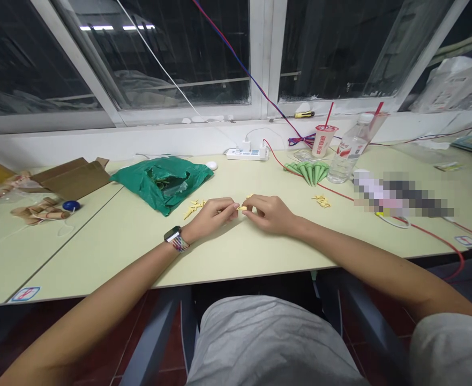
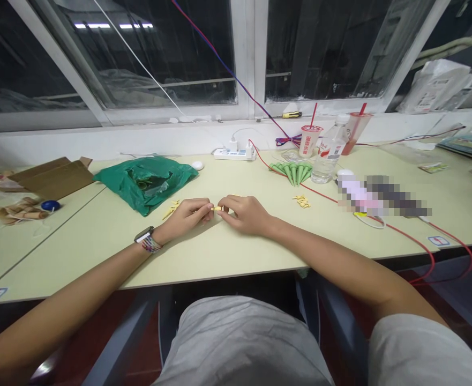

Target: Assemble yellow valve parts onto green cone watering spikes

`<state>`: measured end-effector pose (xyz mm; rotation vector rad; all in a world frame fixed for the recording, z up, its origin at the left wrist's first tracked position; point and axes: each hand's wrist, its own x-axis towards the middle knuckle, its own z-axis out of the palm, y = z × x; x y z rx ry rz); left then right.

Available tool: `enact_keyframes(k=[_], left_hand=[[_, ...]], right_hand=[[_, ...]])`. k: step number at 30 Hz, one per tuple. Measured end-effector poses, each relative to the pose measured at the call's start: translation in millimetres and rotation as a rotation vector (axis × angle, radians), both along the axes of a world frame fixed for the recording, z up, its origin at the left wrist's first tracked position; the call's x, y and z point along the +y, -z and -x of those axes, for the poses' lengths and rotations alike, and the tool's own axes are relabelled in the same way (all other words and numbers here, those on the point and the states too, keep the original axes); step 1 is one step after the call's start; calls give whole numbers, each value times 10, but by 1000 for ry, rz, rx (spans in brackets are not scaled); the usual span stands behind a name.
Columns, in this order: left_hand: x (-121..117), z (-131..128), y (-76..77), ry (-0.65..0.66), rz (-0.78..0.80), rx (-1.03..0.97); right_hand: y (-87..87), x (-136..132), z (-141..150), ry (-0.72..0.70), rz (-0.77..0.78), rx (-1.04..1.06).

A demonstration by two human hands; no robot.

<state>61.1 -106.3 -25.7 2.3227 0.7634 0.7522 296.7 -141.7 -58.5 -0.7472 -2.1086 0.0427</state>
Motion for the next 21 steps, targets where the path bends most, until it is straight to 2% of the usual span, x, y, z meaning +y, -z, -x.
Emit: enact_keyframes(k=[8, 21], left_hand=[[-12, 0, 30, 42, 135, -84], [52, 47, 14, -29, 31, -14]], right_hand=[[23, 12, -5, 10, 1, -10], [-16, -24, 1, 40, -26, -57]])
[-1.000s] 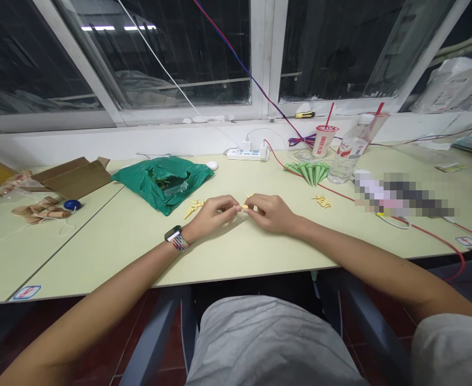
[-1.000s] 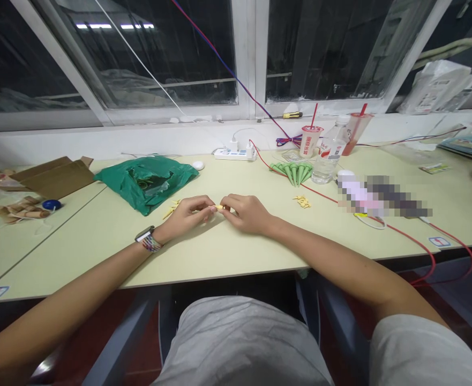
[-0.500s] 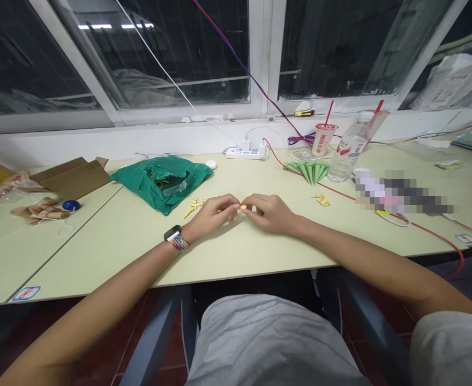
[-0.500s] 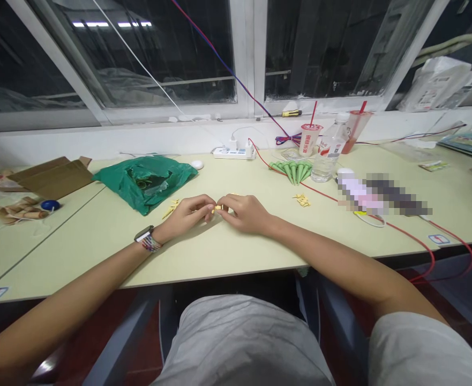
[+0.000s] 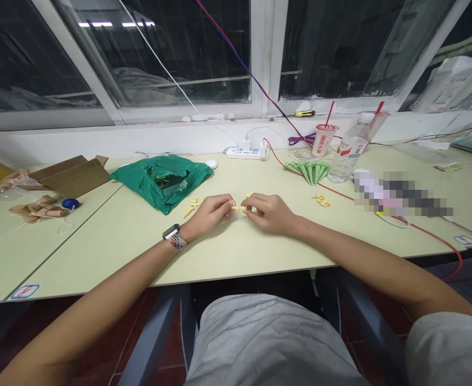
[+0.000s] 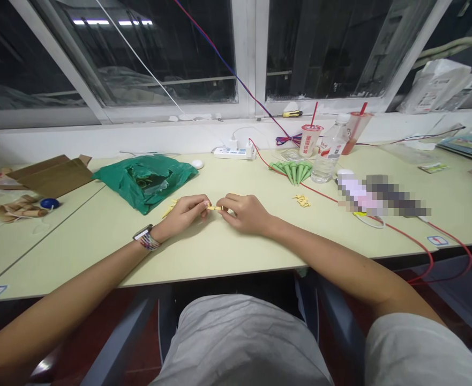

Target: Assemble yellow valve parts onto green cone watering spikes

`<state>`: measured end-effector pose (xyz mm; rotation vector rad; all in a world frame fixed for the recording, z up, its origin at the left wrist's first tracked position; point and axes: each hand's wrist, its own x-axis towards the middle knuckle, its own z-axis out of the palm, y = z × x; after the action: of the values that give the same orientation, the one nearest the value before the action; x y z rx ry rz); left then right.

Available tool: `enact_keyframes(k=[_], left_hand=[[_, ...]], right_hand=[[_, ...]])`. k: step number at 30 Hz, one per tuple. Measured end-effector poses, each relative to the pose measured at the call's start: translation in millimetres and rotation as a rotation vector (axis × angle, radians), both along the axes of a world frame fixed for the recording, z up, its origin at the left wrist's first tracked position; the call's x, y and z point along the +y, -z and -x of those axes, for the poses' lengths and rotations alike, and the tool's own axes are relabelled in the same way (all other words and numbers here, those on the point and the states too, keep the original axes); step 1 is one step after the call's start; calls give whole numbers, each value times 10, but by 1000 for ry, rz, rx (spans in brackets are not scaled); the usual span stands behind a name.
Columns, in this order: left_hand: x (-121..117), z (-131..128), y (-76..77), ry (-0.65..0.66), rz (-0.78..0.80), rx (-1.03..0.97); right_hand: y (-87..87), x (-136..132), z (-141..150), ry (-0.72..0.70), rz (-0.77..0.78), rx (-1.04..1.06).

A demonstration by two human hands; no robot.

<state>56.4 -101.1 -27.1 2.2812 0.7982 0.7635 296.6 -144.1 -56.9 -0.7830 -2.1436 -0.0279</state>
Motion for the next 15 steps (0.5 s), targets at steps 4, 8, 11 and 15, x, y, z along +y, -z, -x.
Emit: enact_keyframes(k=[4, 8, 11, 15], left_hand=[[121, 71, 45, -122, -54, -78], [287, 264, 27, -285, -193, -98], [430, 463, -1, -349, -315, 28], [603, 655, 14, -368, -316, 174]], right_hand=[[-50, 45, -76, 63, -12, -29], [-214, 205, -407, 265, 40, -57], [-382, 309, -859, 454, 203, -24], [-520, 314, -1493, 556, 460, -17]])
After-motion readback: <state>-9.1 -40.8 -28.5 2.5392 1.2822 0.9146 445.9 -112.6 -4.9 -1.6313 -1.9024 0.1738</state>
